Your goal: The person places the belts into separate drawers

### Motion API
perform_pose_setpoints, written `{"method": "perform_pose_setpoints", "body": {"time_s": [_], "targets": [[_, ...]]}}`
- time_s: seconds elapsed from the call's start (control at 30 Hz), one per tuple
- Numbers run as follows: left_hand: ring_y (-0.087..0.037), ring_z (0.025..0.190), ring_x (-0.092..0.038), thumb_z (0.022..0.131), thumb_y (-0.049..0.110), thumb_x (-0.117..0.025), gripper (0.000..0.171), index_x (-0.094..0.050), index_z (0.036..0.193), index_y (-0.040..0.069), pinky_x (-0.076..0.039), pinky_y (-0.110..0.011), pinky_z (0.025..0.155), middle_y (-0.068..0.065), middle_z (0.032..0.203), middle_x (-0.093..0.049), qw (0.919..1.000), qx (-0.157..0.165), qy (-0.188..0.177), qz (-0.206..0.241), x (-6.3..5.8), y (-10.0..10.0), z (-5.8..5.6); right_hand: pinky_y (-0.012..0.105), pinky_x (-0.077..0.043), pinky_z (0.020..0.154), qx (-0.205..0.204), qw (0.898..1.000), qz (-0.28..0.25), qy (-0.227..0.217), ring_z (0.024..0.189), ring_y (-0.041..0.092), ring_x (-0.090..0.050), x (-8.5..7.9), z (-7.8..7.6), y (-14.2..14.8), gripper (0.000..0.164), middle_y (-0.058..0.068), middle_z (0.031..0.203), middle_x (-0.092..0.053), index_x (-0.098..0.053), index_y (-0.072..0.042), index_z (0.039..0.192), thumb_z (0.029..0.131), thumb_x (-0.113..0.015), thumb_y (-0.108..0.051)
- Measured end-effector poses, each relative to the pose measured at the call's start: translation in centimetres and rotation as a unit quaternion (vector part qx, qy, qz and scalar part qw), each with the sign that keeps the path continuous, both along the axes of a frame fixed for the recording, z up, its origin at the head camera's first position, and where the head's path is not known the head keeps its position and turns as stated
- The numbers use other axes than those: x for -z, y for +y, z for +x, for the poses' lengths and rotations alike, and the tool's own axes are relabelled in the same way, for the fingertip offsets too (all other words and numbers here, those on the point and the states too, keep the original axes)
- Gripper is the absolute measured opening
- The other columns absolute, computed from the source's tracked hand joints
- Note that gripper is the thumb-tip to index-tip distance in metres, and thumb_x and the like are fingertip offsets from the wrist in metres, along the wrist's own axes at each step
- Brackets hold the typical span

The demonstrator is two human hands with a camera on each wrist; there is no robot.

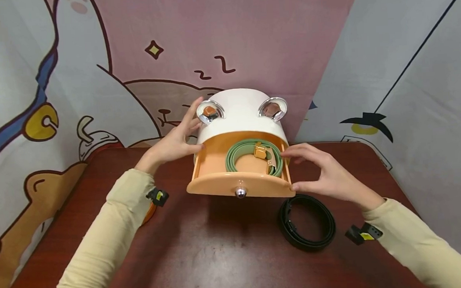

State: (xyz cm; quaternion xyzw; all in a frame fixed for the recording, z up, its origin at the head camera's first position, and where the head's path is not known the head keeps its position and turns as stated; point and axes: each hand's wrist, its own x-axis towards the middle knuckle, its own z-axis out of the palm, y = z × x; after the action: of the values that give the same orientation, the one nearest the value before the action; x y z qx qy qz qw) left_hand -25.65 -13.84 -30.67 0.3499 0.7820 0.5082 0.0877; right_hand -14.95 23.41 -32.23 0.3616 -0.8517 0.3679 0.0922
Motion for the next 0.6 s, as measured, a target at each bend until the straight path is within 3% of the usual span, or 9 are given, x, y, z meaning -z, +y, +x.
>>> {"method": "perform_pose_setpoints", "body": {"time_s": [0.17,0.3,0.6], "targets": [[-0.037,0.142,-0.018,0.087,-0.005,-0.067,0.107,0.002,0.154,0.042,-0.022,-0.058,0.109,-0.012,0.159,-0.013,0.9993,0.014,-0.028,0.018,0.06,-0.23,-0.3,0.025,-0.042,0.089,0.008,1.0,0.012,0.009,0.104,0.011,-0.053,0.12,-0.1,0.07,0.071,-0.001,0.127,-0.055,-0.057,-0.013,0.132,0.069,-0.089,-0.012],[-0.035,0.142,-0.017,0.088,-0.001,-0.068,0.105,0.002,0.153,0.044,-0.026,-0.058,0.107,-0.013,0.158,-0.012,0.999,0.013,-0.041,0.015,-0.01,-0.26,-0.31,0.026,-0.042,0.089,0.017,1.0,0.02,0.013,0.104,0.011,-0.053,0.07,-0.1,0.0,0.071,-0.001,0.126,-0.056,-0.057,-0.013,0.132,0.069,-0.089,-0.015],[-0.033,0.142,-0.02,0.089,0.004,-0.069,0.103,0.0,0.152,0.046,-0.033,-0.056,0.103,-0.014,0.158,-0.015,0.9991,-0.001,-0.043,-0.002,-0.15,-0.34,-0.07,0.027,-0.041,0.09,0.015,1.0,0.013,0.014,0.104,0.011,-0.053,0.1,-0.37,0.16,0.072,-0.002,0.124,-0.057,-0.057,-0.013,0.131,0.067,-0.09,-0.014]]}}
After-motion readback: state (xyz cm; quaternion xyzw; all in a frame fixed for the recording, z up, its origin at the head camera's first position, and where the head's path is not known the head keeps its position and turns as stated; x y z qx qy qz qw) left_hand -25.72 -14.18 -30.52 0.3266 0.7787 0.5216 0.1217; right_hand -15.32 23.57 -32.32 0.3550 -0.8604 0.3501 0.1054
